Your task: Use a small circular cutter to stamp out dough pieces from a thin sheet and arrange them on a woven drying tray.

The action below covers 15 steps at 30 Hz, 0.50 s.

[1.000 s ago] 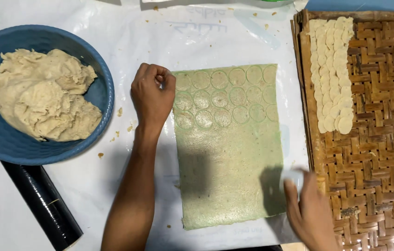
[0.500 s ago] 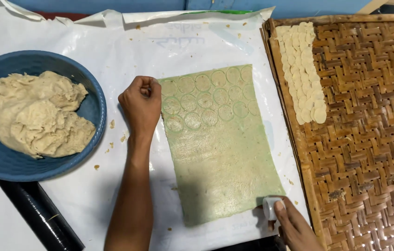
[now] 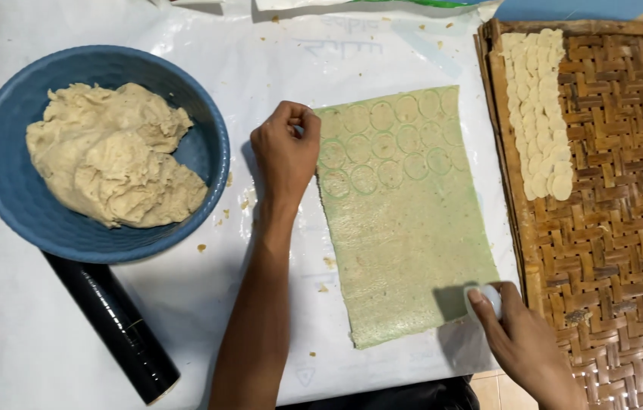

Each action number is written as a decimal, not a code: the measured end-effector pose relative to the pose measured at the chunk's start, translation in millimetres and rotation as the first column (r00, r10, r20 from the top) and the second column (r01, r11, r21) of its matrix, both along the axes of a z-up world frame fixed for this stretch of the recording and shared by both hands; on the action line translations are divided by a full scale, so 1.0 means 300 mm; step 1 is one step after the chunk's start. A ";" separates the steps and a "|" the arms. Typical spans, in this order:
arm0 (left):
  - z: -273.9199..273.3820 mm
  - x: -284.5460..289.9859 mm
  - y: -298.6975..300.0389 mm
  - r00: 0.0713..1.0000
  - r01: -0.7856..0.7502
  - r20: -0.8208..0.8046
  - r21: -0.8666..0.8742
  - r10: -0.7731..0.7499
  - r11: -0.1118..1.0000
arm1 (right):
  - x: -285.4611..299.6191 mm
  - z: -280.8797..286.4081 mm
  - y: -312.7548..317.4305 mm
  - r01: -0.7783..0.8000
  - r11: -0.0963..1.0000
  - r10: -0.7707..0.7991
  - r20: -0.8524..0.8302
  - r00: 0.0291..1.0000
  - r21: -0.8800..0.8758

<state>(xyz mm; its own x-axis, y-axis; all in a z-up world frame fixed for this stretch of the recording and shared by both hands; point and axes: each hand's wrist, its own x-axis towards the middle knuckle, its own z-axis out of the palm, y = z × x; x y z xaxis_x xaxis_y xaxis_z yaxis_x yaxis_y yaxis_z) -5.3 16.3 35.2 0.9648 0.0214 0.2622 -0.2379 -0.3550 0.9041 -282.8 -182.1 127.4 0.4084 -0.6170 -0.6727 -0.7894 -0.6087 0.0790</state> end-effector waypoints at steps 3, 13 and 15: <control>0.026 -0.017 0.008 1.000 0.005 0.000 0.069 -0.005 0.998 | 0.097 0.010 0.089 -0.125 0.991 0.130 0.174 0.976 -0.042; 0.011 0.028 0.028 0.998 0.069 -0.001 0.079 -0.070 0.994 | 0.385 -0.204 0.252 -0.652 0.719 0.674 0.471 0.569 -0.241; 0.000 0.035 0.022 0.998 0.045 0.032 0.081 -0.047 0.996 | 0.411 -0.209 0.260 -0.685 0.674 0.718 0.460 0.522 -0.277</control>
